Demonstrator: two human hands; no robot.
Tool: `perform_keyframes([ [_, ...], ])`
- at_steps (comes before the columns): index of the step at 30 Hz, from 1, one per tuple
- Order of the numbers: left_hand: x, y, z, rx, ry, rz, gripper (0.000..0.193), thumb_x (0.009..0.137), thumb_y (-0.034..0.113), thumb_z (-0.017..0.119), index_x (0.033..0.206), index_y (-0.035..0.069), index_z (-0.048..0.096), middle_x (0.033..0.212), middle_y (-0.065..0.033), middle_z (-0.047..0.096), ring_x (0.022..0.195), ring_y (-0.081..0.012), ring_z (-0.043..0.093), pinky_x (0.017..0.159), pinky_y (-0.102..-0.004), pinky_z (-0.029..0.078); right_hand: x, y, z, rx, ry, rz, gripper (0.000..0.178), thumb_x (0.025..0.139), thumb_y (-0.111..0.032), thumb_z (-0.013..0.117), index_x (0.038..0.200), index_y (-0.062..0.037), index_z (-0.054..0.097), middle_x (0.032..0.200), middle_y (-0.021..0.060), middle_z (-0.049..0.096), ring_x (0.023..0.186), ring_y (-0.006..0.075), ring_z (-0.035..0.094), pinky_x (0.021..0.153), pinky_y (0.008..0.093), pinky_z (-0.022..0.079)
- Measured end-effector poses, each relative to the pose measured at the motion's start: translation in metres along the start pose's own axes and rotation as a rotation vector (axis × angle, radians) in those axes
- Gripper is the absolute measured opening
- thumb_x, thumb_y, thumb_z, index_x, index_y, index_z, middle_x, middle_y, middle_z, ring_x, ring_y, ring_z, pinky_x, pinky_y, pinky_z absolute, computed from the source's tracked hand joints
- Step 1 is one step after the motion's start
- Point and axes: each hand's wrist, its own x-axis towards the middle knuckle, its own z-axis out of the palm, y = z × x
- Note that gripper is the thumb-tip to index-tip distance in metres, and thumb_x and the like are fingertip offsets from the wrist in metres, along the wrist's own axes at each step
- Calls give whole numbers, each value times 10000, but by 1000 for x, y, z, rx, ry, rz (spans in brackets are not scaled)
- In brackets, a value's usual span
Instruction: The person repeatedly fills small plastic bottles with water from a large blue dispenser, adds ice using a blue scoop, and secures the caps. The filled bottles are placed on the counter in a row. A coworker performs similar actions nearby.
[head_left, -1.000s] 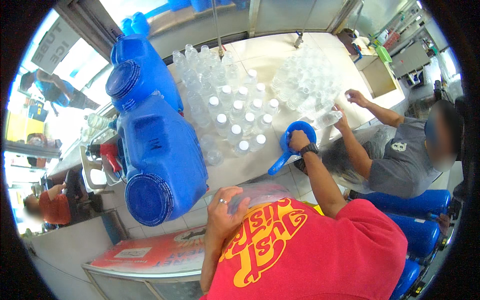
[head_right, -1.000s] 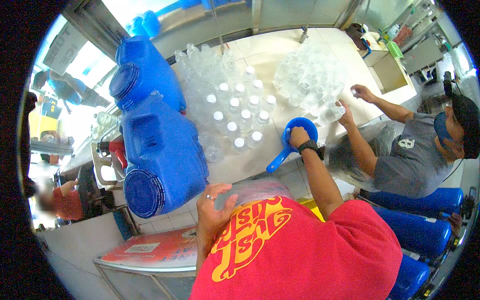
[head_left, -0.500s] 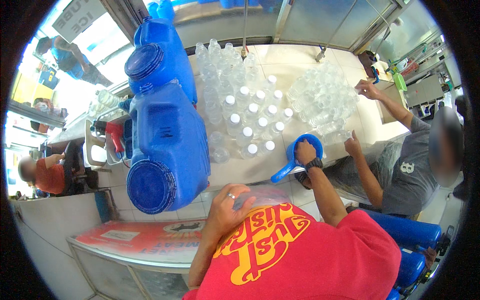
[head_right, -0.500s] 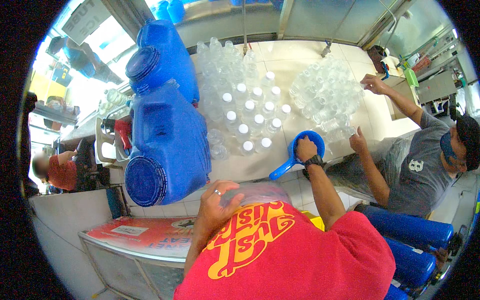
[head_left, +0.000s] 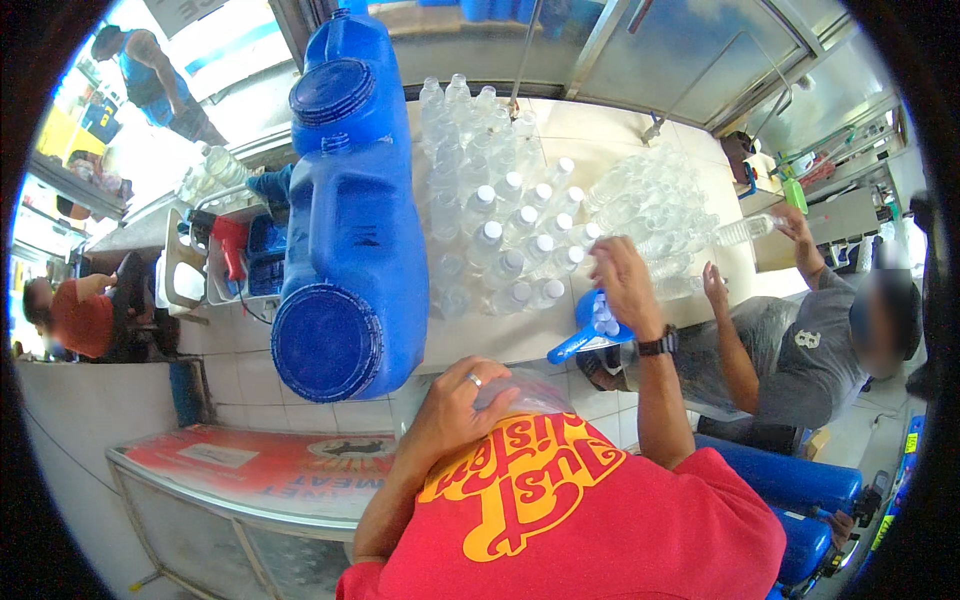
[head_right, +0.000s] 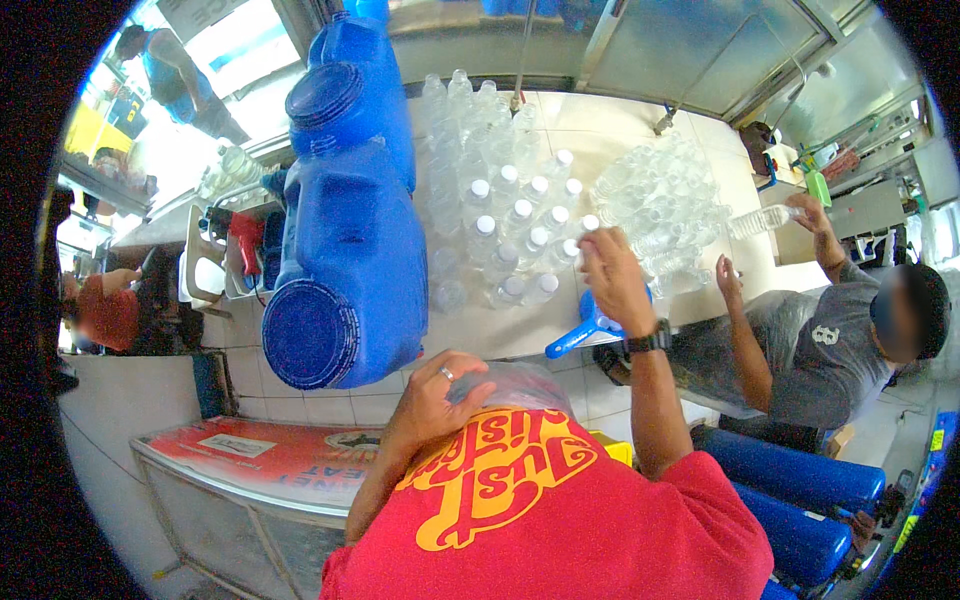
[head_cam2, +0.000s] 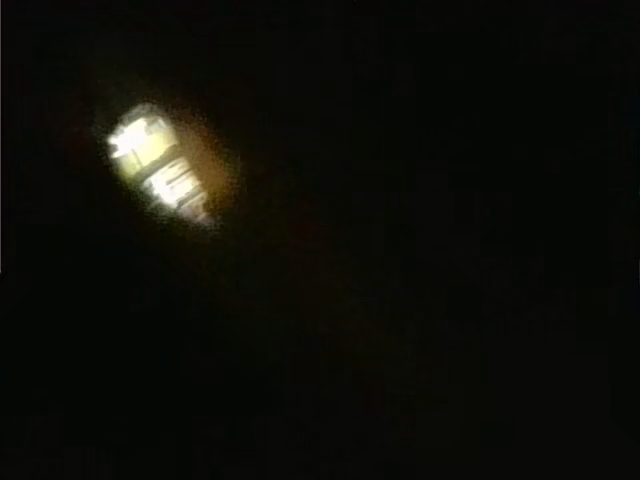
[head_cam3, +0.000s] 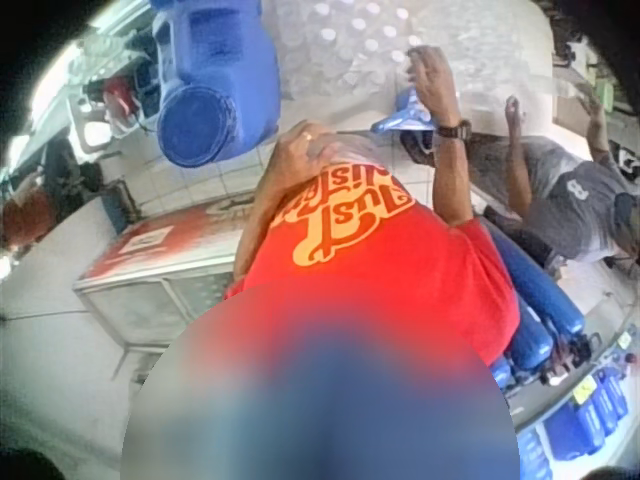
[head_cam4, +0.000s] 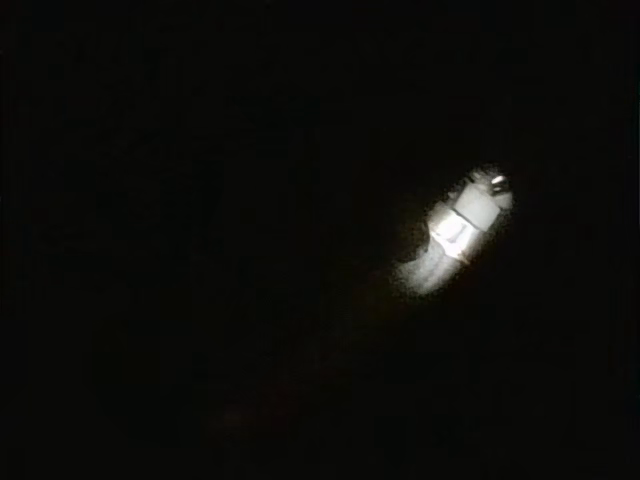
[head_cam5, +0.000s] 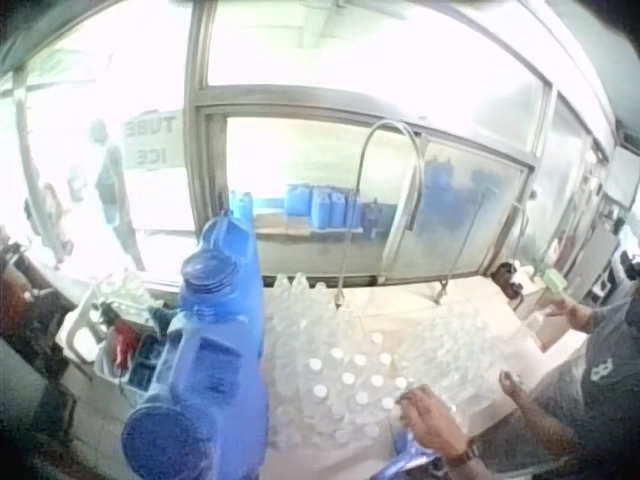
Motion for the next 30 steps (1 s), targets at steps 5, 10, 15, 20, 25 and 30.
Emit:
perform_keyframes([
  [5, -17, -3, -13, 9, 17, -3, 257, 904, 194, 815, 1063, 32, 695, 1029, -171, 722, 971, -383, 719, 835, -446, 575, 30, -52, 74, 19, -221, -244, 276, 890, -98, 778, 1147, -23, 706, 1079, 170, 654, 905, 299, 712, 785, 404, 604],
  [10, -43, -8, -25, -12, 103, -77, 274, 913, 216, 810, 1060, 22, 685, 1026, -174, 719, 970, -388, 713, 832, -447, 570, 66, -58, 140, -217, -448, -501, 407, 833, -113, 821, 1223, -38, 731, 1079, 183, 675, 952, 364, 708, 836, 444, 597],
  [15, -69, -13, -33, 17, 151, -124, 265, 923, 215, 805, 1051, 21, 679, 1032, -169, 723, 968, -385, 711, 837, -444, 564, 83, -57, 178, -518, -539, -582, 254, 860, -146, 756, 1080, -25, 720, 1051, 225, 709, 939, 428, 710, 836, 495, 600],
  [20, -81, -16, -34, -4, 204, -105, 250, 930, 206, 799, 1040, 19, 675, 1024, -164, 724, 956, -378, 710, 830, -438, 561, 91, -53, 192, -688, -562, -479, 145, 815, -129, 718, 899, -12, 697, 924, 247, 711, 855, 467, 709, 755, 549, 601],
  [25, -78, -29, -30, -70, 108, -153, 240, 949, 182, 784, 1080, 13, 675, 1045, -157, 735, 974, -317, 731, 850, -391, 572, 84, -58, 173, -548, -491, -540, 233, 769, -172, 749, 949, -26, 730, 943, 224, 712, 870, 438, 708, 769, 514, 598],
  [30, -53, -48, -4, -703, 108, -338, 440, 1025, 205, 715, 1393, 20, 561, 1281, -191, 690, 1095, -296, 720, 936, -398, 584, 49, -119, 90, -460, -317, -569, 262, 787, -199, 738, 1002, -48, 737, 973, 164, 696, 886, 402, 695, 773, 487, 578],
])
